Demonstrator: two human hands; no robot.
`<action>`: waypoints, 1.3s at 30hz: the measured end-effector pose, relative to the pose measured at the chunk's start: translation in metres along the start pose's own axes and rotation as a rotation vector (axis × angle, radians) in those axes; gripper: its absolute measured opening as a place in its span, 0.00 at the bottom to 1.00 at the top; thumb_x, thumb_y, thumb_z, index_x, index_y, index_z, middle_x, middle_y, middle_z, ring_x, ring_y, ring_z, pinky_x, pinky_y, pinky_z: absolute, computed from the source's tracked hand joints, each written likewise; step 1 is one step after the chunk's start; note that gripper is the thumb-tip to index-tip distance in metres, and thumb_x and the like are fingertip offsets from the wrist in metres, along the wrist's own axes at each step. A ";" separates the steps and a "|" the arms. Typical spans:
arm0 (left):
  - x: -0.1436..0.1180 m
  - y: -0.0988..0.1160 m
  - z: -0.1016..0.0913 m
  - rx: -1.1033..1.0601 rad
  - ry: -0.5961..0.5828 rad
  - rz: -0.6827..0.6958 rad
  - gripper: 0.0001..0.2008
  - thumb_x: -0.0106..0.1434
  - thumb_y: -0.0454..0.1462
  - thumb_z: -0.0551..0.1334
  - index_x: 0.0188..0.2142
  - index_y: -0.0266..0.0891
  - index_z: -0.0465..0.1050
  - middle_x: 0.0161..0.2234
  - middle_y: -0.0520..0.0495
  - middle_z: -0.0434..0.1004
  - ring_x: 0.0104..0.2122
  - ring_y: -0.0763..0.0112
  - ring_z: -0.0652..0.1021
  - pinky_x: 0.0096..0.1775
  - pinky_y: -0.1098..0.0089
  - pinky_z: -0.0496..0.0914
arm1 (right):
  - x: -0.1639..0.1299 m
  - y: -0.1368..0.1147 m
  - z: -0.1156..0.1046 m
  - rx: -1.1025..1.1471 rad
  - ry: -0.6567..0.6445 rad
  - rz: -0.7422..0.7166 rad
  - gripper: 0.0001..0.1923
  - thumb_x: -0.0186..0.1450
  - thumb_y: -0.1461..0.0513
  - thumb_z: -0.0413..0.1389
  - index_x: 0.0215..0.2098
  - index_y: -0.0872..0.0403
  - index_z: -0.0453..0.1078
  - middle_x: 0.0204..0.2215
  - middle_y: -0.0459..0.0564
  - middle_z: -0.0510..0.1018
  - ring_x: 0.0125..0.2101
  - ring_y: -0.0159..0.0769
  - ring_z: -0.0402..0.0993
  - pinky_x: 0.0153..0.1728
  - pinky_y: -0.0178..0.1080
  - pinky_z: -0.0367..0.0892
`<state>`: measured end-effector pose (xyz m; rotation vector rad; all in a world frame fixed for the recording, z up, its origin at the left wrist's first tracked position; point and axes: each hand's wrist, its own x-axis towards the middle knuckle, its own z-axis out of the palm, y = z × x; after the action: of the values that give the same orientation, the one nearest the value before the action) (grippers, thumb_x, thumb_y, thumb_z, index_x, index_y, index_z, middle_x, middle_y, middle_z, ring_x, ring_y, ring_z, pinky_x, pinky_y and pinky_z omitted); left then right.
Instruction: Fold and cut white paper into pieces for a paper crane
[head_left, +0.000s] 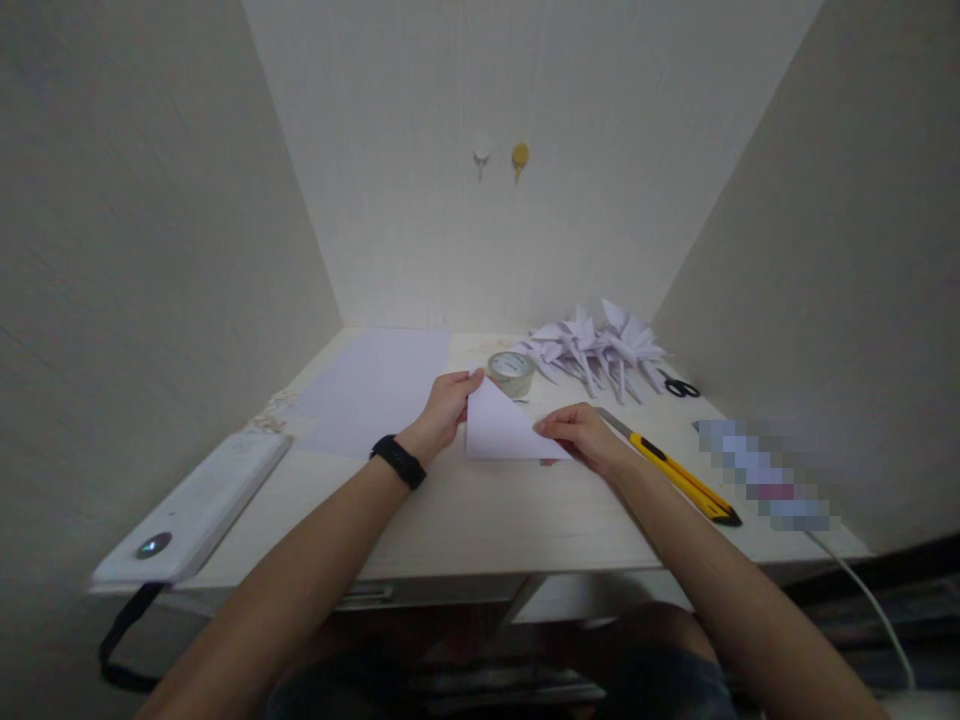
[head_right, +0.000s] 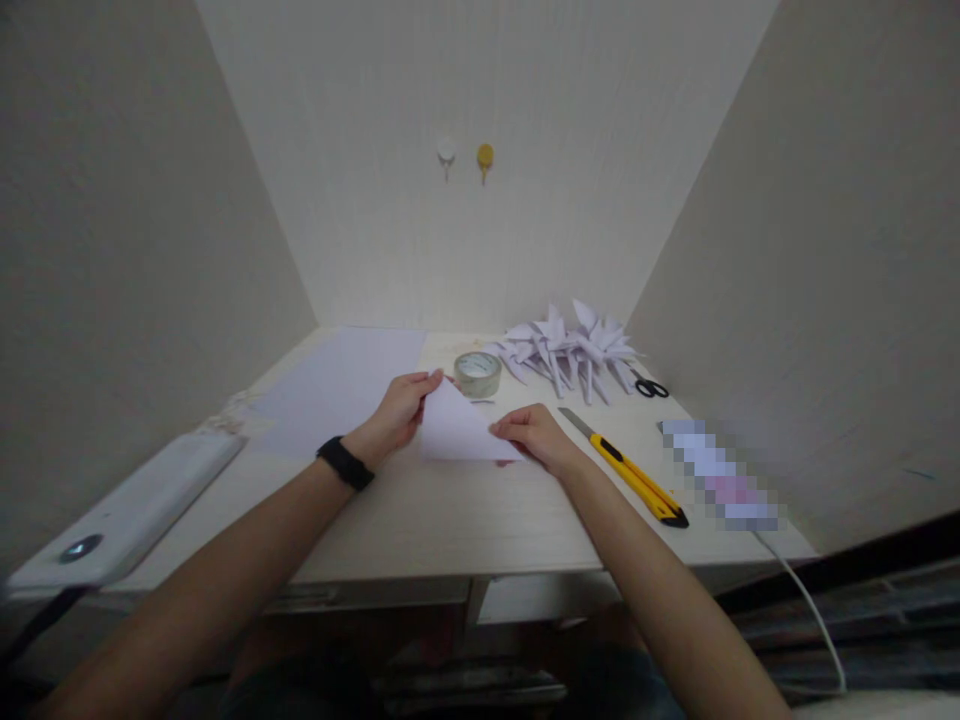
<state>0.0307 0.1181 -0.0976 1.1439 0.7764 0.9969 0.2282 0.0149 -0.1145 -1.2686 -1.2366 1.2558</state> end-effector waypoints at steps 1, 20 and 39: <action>0.002 0.001 -0.002 -0.011 0.015 0.009 0.14 0.58 0.43 0.68 0.28 0.31 0.76 0.21 0.48 0.73 0.18 0.78 0.67 0.20 0.76 0.58 | -0.006 0.001 -0.004 -0.006 -0.008 0.017 0.17 0.47 0.52 0.68 0.22 0.59 0.77 0.19 0.52 0.79 0.17 0.33 0.71 0.21 0.36 0.66; -0.014 -0.012 0.021 -0.042 -0.183 -0.038 0.20 0.59 0.50 0.65 0.41 0.35 0.77 0.30 0.46 0.79 0.25 0.73 0.76 0.27 0.75 0.69 | -0.025 -0.017 0.012 -0.181 0.112 0.052 0.18 0.48 0.49 0.68 0.26 0.55 0.77 0.20 0.47 0.78 0.18 0.31 0.66 0.18 0.34 0.57; -0.016 -0.011 0.019 0.180 -0.300 -0.050 0.15 0.49 0.38 0.74 0.33 0.30 0.79 0.32 0.43 0.80 0.27 0.72 0.78 0.29 0.72 0.76 | 0.005 0.002 -0.012 0.130 0.376 -0.093 0.19 0.42 0.50 0.70 0.25 0.55 0.77 0.22 0.47 0.79 0.24 0.34 0.69 0.27 0.37 0.61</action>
<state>0.0443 0.0953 -0.1030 1.3851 0.6579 0.7019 0.2406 0.0197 -0.1166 -1.2669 -0.9182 0.9601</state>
